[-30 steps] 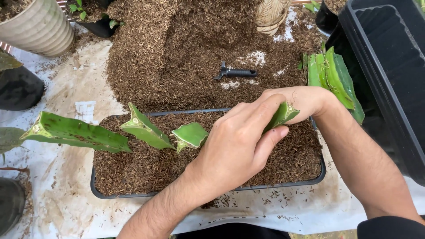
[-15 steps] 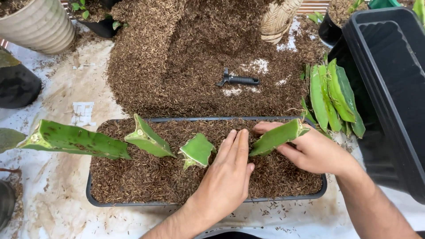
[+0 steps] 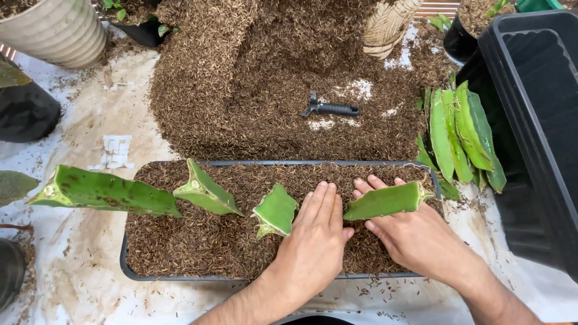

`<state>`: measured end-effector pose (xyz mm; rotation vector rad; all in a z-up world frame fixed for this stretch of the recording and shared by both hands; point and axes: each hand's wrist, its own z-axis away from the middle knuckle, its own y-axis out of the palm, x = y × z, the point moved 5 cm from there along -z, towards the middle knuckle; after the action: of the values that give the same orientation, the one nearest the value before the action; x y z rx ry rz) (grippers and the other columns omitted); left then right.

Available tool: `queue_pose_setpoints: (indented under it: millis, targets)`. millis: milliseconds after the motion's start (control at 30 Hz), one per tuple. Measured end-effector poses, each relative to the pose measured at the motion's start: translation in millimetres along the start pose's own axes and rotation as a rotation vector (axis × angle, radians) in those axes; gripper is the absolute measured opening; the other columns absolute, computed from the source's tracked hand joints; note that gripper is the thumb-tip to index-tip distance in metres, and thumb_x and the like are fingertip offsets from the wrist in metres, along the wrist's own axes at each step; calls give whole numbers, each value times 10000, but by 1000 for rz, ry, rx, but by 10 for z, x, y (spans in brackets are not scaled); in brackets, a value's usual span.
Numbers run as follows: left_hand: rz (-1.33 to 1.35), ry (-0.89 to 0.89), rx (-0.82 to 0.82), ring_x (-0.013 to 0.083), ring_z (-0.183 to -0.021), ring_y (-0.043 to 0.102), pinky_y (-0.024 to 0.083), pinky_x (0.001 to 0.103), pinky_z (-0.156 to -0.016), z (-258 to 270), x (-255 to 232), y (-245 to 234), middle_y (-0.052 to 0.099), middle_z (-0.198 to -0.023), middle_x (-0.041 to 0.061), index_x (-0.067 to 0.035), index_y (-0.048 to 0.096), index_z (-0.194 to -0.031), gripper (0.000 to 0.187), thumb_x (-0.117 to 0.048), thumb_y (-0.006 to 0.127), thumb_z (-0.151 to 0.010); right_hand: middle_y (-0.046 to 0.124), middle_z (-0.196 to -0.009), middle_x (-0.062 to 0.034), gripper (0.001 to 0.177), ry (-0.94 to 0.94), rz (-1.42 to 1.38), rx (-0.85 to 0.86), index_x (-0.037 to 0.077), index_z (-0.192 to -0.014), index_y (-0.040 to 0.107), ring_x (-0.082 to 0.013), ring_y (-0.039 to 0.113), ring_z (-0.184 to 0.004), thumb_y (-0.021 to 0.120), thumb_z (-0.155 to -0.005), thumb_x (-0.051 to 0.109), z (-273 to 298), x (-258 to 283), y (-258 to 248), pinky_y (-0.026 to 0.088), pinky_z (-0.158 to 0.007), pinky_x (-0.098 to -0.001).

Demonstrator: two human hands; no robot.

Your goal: The person plants several aloe vera cuttings into a rectangular black tray filled with coconut coir. They place each cutting into the substrate and press the coir around the base to secure it, repeating the process for multiple cuttings.

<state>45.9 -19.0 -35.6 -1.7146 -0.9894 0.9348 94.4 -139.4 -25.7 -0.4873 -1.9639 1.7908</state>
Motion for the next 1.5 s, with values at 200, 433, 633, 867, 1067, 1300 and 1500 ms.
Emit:
queue_pose_setpoints:
  millis: [200,433,633,867,1067,1300,1500]
  targets:
    - [308,-22,60,424,-1303,257,187,448,-1096,-56,69,-120,298,-1359,345,161,331,-1272,574,-244,485,-895,395,-1392,-121,484,-16,-106,-49,78,-1307,418,-270,355,-1293,486,-855,239,-66,-97,-200,233,-1050,-453]
    - [244,-53,105,414,-1311,259,217,472,-1070,-156,98,32,327,-1360,310,143,333,-1283,623,-334,463,-903,355,-1429,-39,601,-120,-37,10,149,-1367,354,-282,299,-1316,474,-783,83,-149,-70,-68,220,-1039,-484]
    - [15,-36,26,370,-1289,349,263,426,-1076,-146,83,56,434,-1315,265,112,445,-1235,561,-353,390,-925,374,-1416,-8,614,-38,30,7,159,-1365,359,-266,305,-1314,503,-768,147,-155,-71,26,230,-1018,-540]
    - [374,-30,62,406,-1264,353,249,458,-1074,-104,121,-129,411,-1302,305,132,434,-1215,480,-196,525,-876,507,-1311,-71,372,40,-264,-62,110,-1175,551,-280,408,-1262,551,-830,252,-62,-41,-264,292,-1015,-476]
    - [321,-4,15,373,-1192,459,331,436,-1042,-122,92,-44,525,-1212,257,105,513,-1165,392,-100,568,-836,564,-1233,-70,272,79,-253,-17,114,-1024,645,-300,459,-1204,615,-788,244,-73,40,-162,429,-891,-497]
    - [434,-99,-27,371,-1177,475,338,415,-1046,-138,113,-30,537,-1189,264,117,522,-1142,376,-29,597,-803,692,-945,17,189,179,-167,8,160,-902,660,-180,626,-766,568,-838,311,-90,15,-45,406,-572,-352]
    - [480,-69,-152,393,-1197,443,361,438,-1036,-11,50,-333,514,-1198,289,146,518,-1122,321,-39,547,-860,625,-733,-12,193,177,-287,-104,75,-806,596,-203,529,-650,565,-853,260,29,43,-214,375,-655,-335]
